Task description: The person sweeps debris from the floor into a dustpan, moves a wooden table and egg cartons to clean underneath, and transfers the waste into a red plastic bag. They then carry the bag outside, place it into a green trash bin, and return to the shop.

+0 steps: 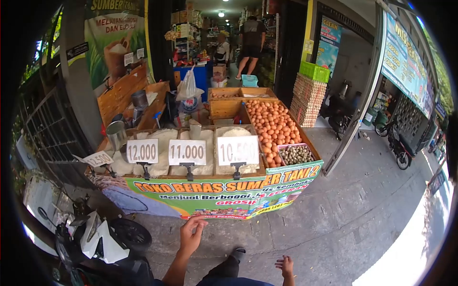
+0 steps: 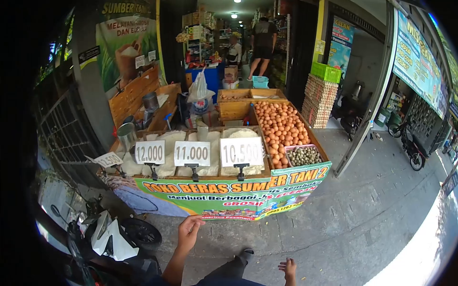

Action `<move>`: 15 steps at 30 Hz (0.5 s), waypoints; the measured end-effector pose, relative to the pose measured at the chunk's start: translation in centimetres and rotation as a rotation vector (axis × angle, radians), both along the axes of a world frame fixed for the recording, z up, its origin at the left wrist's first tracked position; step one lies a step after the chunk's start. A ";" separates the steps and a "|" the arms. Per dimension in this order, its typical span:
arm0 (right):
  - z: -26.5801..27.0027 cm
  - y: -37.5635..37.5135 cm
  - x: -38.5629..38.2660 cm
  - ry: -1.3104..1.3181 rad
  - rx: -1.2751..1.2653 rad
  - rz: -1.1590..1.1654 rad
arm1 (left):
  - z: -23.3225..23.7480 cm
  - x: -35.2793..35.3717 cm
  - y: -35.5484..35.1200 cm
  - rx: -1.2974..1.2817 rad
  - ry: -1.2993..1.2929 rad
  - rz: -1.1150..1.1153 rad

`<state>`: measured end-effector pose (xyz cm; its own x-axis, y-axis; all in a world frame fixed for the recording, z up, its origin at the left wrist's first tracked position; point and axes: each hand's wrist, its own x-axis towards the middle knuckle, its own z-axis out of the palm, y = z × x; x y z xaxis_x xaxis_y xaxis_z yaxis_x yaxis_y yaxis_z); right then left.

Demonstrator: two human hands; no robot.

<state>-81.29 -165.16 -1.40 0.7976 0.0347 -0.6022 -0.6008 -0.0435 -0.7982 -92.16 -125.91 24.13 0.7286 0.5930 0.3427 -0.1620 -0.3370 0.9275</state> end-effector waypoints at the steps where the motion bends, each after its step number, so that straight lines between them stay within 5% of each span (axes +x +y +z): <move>1: -5.6 -2.1 -0.9 -0.066 -0.343 0.312 | 0.8 2.6 0.0 -0.010 -0.016 -0.046; 2: -10.3 -5.5 -2.9 -0.177 -0.850 0.783 | 1.7 5.1 -0.3 -0.025 -0.030 -0.091; 3: -10.5 -6.2 -3.7 -0.077 -0.961 0.889 | 2.8 7.4 -0.5 -0.029 -0.007 -0.121; 5: -8.5 -5.7 -2.8 0.352 -0.716 0.440 | 4.6 12.1 -1.7 -0.162 -0.100 -0.240; 7: -7.0 -5.0 -0.3 0.462 -0.556 0.164 | 5.8 17.5 -3.1 -0.245 -0.120 -0.363; 10: -6.4 -4.3 3.9 0.464 -0.418 -0.030 | 8.9 25.6 -6.9 -0.333 -0.123 -0.540; 15: -6.9 -5.1 12.2 0.433 -0.273 -0.200 | 12.1 42.2 -14.7 0.049 -0.312 -0.919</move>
<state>-69.08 -170.30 -8.34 0.4496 -0.2958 -0.8428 -0.8898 -0.0652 -0.4518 -49.99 -140.62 36.28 0.7725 -0.1822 0.6084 -0.6178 0.0063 0.7863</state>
